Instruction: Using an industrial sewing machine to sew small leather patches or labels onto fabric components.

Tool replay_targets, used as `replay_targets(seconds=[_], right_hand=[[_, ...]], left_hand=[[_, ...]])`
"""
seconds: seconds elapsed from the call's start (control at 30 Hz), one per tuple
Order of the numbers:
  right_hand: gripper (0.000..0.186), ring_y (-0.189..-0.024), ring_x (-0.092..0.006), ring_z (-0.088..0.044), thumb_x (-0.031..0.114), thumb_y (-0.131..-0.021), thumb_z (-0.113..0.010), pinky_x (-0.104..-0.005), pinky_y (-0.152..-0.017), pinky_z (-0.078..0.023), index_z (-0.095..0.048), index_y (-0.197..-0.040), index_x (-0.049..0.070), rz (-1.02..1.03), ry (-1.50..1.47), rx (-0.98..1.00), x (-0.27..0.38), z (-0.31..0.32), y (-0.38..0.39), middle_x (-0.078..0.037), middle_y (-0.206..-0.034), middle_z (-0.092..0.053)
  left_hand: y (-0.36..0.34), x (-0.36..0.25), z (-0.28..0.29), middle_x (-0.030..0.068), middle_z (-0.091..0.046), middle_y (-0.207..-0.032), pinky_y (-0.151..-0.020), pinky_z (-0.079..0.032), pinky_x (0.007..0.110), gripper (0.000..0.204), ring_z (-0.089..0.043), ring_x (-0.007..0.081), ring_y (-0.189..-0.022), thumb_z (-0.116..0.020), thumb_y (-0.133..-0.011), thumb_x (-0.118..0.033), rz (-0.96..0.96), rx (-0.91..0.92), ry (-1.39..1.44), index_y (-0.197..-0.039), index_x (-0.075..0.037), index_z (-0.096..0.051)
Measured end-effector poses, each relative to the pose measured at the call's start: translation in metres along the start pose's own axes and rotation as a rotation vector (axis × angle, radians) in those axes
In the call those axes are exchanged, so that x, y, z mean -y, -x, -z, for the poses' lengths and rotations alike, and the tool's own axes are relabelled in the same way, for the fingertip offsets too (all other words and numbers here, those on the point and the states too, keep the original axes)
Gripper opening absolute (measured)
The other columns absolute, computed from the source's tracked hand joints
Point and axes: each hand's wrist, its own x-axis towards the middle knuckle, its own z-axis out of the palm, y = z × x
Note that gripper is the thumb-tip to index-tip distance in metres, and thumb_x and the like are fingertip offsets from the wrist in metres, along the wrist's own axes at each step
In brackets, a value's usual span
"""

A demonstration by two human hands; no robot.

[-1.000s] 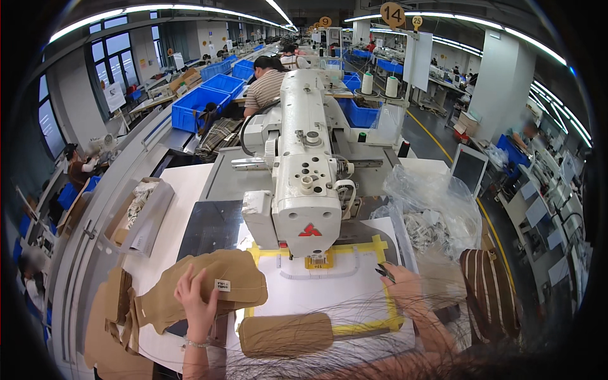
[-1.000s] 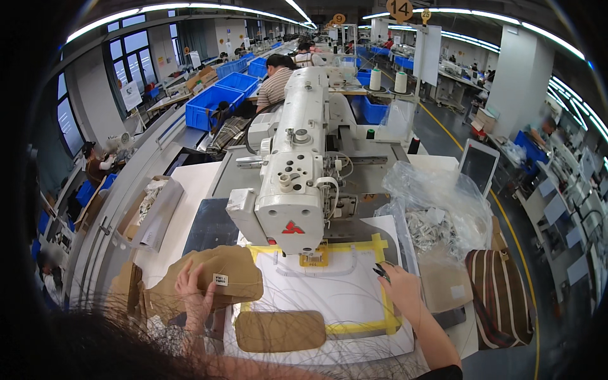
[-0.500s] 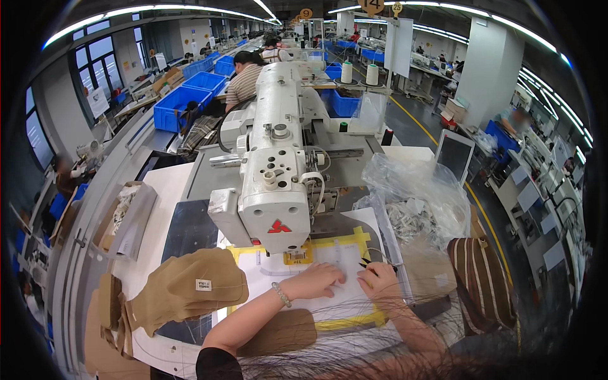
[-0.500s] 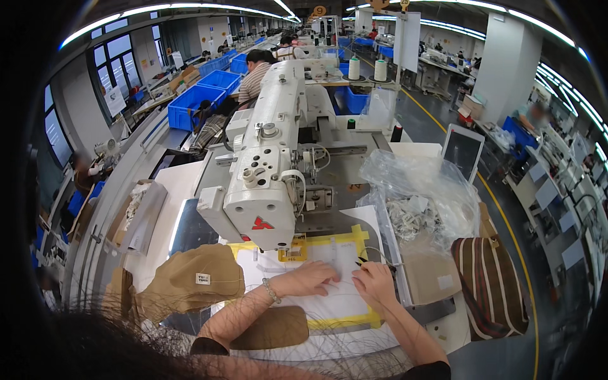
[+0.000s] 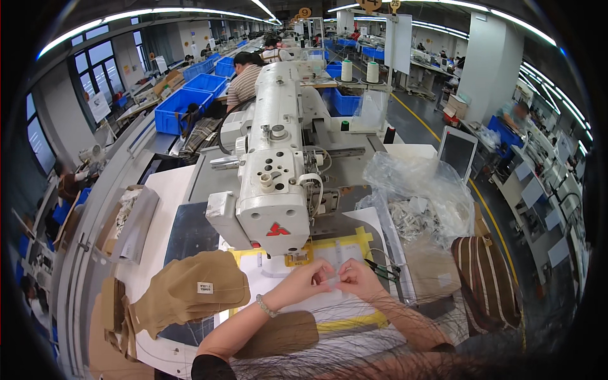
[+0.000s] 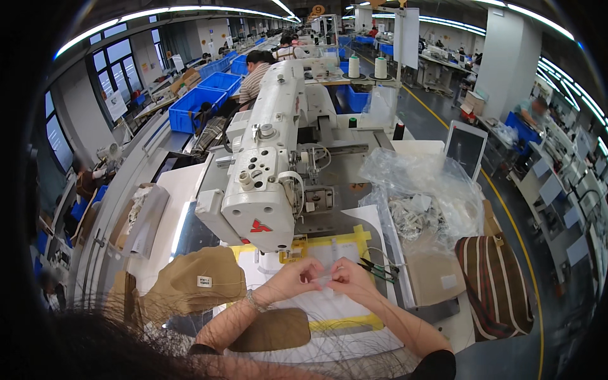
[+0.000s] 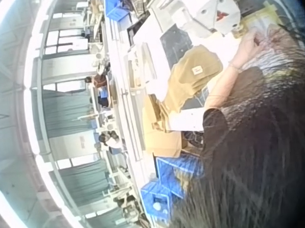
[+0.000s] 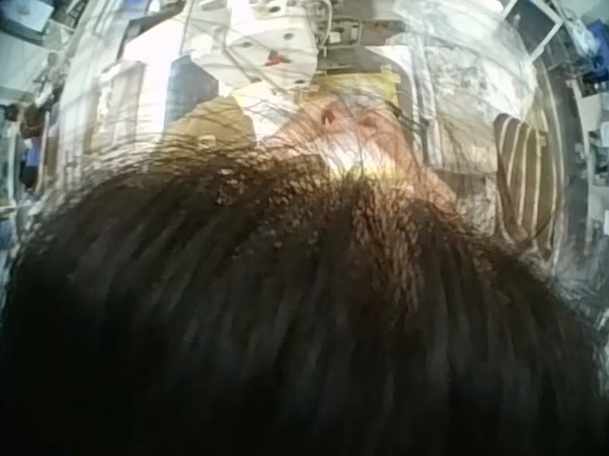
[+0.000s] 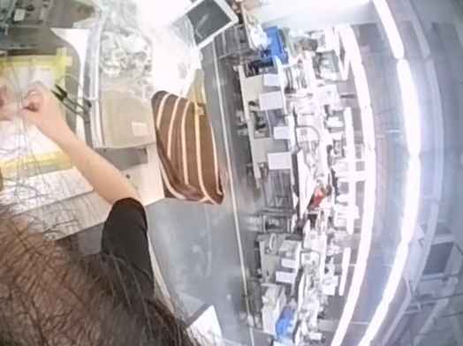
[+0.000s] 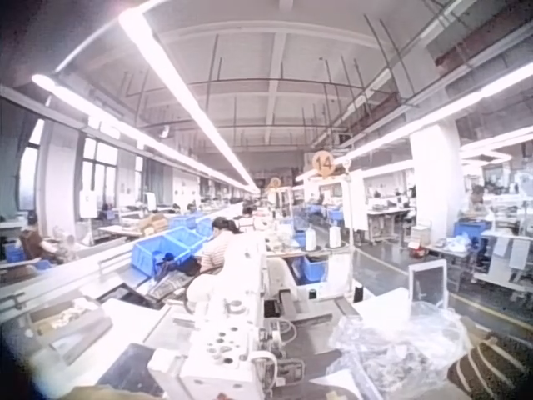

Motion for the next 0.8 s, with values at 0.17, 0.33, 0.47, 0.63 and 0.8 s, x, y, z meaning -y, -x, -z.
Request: replay_targets(seconds=[0.17, 0.33, 0.47, 0.63, 0.8], right_hand=[[0.026, -0.07, -0.0079, -0.058, 0.002, -0.082, -0.072, -0.0221, -0.063, -0.046, -0.052, -0.097, 0.005, -0.103, -0.216, 0.071, 0.029, -0.011, -0.015, -0.003, -0.078, -0.063], [0.022, -0.072, -0.0088, -0.058, 0.003, -0.084, -0.071, -0.0227, -0.065, -0.047, -0.053, -0.097, 0.005, -0.139, -0.255, 0.114, 0.034, -0.025, -0.024, -0.003, -0.079, -0.063], [0.015, -0.075, -0.0132, -0.06, 0.007, -0.083, -0.071, -0.0271, -0.067, -0.048, -0.06, -0.093, 0.006, 0.029, 0.001, 0.063, 0.017, -0.028, -0.038, -0.003, -0.081, -0.064], [0.018, -0.085, -0.0221, -0.058, 0.016, -0.077, -0.075, -0.0349, -0.077, -0.045, -0.073, -0.094, 0.017, 0.635, 0.838, -0.085, 0.014, -0.015, -0.049, 0.0, -0.087, -0.061], [0.022, -0.103, -0.0195, -0.052, 0.024, -0.083, -0.069, -0.038, -0.09, -0.036, -0.073, -0.104, 0.02, 0.538, 0.976, 0.025, 0.014, -0.021, -0.043, 0.001, -0.102, -0.06]], left_hand=[[0.024, -0.005, 0.02, 0.0031, -0.059, -0.1, -0.078, -0.048, 0.033, 0.044, -0.059, 0.0203, -0.091, -0.073, -0.074, -0.008, -0.471, -0.212, -0.505, -0.116, -0.01, -0.059], [0.043, 0.025, 0.018, 0.0017, -0.064, -0.104, -0.069, -0.054, 0.032, 0.032, -0.066, 0.0176, -0.083, -0.06, -0.077, -0.009, -0.691, -0.174, -0.829, -0.108, -0.009, -0.065], [0.045, 0.052, 0.033, 0.0041, -0.067, -0.106, -0.063, -0.054, 0.03, 0.028, -0.068, 0.0181, -0.078, -0.061, -0.076, -0.009, -0.676, -0.162, -0.891, -0.103, -0.008, -0.067], [0.049, 0.071, 0.043, 0.006, -0.067, -0.114, -0.084, -0.057, 0.033, 0.026, -0.069, 0.0211, -0.094, -0.061, -0.083, -0.014, -0.572, -0.166, -1.024, -0.108, -0.007, -0.066], [0.046, 0.069, 0.043, 0.0082, -0.064, -0.12, -0.096, -0.052, 0.035, 0.036, -0.066, 0.0235, -0.103, -0.061, -0.089, -0.024, -0.495, -0.143, -0.947, -0.121, -0.007, -0.06]])
